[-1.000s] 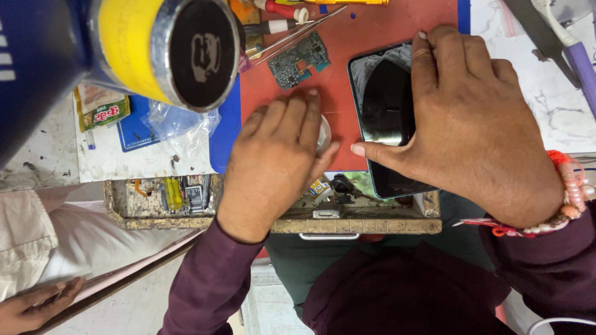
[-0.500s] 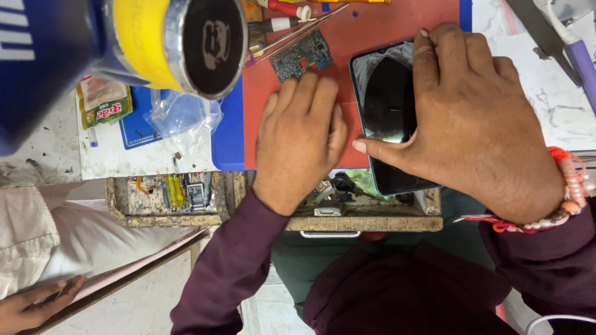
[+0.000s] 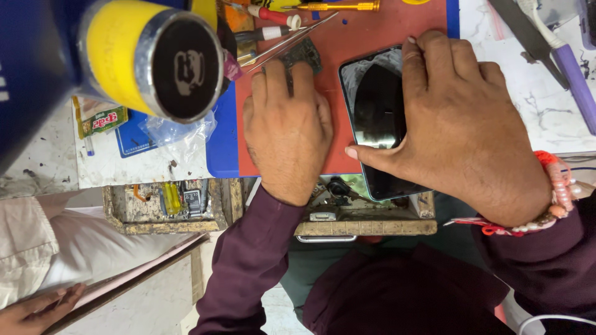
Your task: The person repairs a mobile phone by hand on a workbench, handling a roll of tape, cleaning the edges of the device with a small tool, and pressing the screen into place.
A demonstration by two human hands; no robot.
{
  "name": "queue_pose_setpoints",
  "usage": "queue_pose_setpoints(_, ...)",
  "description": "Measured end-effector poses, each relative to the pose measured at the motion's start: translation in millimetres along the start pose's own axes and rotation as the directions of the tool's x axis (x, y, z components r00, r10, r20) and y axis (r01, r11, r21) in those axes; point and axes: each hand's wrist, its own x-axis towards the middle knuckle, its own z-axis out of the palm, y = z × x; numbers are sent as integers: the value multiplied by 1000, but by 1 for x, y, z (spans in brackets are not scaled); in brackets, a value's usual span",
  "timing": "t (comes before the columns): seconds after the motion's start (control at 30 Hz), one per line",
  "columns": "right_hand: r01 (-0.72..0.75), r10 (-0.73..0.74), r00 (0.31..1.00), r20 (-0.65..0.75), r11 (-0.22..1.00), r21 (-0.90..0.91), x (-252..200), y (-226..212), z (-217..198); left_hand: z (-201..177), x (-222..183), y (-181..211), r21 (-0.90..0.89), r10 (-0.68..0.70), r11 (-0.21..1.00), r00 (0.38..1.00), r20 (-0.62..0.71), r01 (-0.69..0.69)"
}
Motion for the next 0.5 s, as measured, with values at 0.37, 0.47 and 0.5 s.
queue_pose_setpoints(0.37, 5, -4, 1000, -21, 1000, 29, -1, 2, 4, 9, 8, -1, 76, -45, 996, 996, -82, 51)
queue_pose_setpoints(0.47, 3, -2, 1000, -21, 999, 36, -2, 2, 4, 5, 8, -3, 70, -29, 997, 1000, 4, 29)
queue_pose_setpoints(0.5, 24, -23, 1000, -17, 999, 40, -2, 4, 4, 1, 7, -6, 39, 14, 999, 1000, 9, -14)
